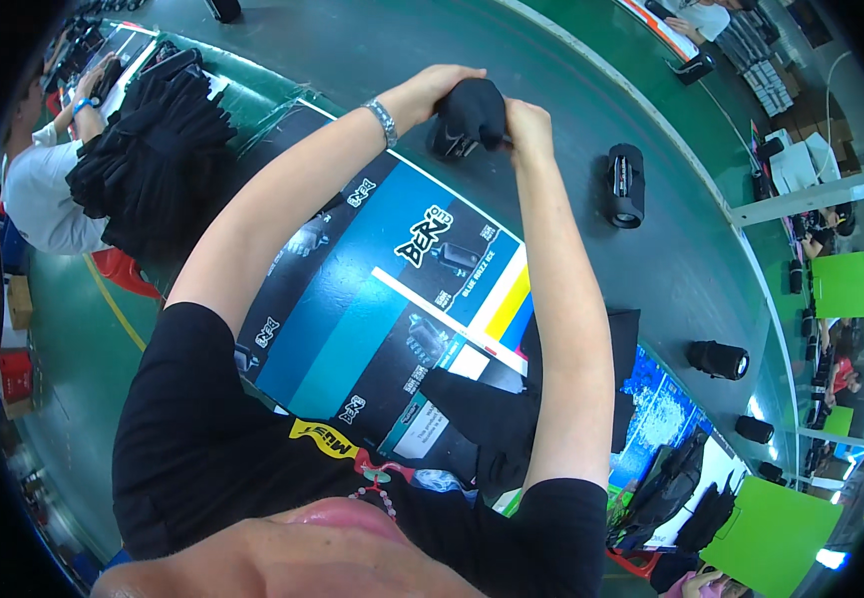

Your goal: The person assembles audio speakers by hand, inserting fabric components into speaker housings and securing them.

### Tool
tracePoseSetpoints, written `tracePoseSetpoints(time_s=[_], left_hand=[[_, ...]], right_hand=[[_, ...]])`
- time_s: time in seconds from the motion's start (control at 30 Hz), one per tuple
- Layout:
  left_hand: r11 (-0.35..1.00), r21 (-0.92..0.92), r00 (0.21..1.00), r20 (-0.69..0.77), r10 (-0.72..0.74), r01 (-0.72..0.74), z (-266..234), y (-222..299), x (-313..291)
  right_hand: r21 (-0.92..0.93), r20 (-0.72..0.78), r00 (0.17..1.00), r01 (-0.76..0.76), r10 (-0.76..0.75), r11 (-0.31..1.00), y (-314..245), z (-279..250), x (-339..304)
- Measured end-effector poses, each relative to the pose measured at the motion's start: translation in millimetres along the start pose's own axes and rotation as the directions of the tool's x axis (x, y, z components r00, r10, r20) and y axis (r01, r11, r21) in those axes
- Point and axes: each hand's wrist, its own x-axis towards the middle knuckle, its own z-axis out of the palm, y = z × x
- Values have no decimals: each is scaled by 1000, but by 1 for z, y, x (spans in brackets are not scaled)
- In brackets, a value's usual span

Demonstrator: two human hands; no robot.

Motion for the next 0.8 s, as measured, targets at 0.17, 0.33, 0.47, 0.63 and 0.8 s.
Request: tracePoseSetpoints(time_s=[0.17, 0.33, 0.47, 0.63, 0.8], left_hand=[[974, 223, 999, 9, 48, -49, -18, -54, 32], [387, 859, 790, 32, 612, -335, -44, -91, 59], [197, 947, 749, 64, 660, -254, -31, -102, 49], [27, 950, 630, 185, 754, -311, -52, -96, 38], [820, 157, 805, -163, 570, -550, 21, -71, 8]], right_hand=[[-32, 112, 973, -199, 201, 980, 21, -18, -7], [-191, 59, 997, -38, 50, 981, 56, -7, 19], [-554, 95, 995, 28, 30, 832, 86, -27, 29], [-667, 110, 993, 50, 32, 743, 74, -13, 26], [-692, -7, 1000, -26, 30, 721, 89, -36, 20]])
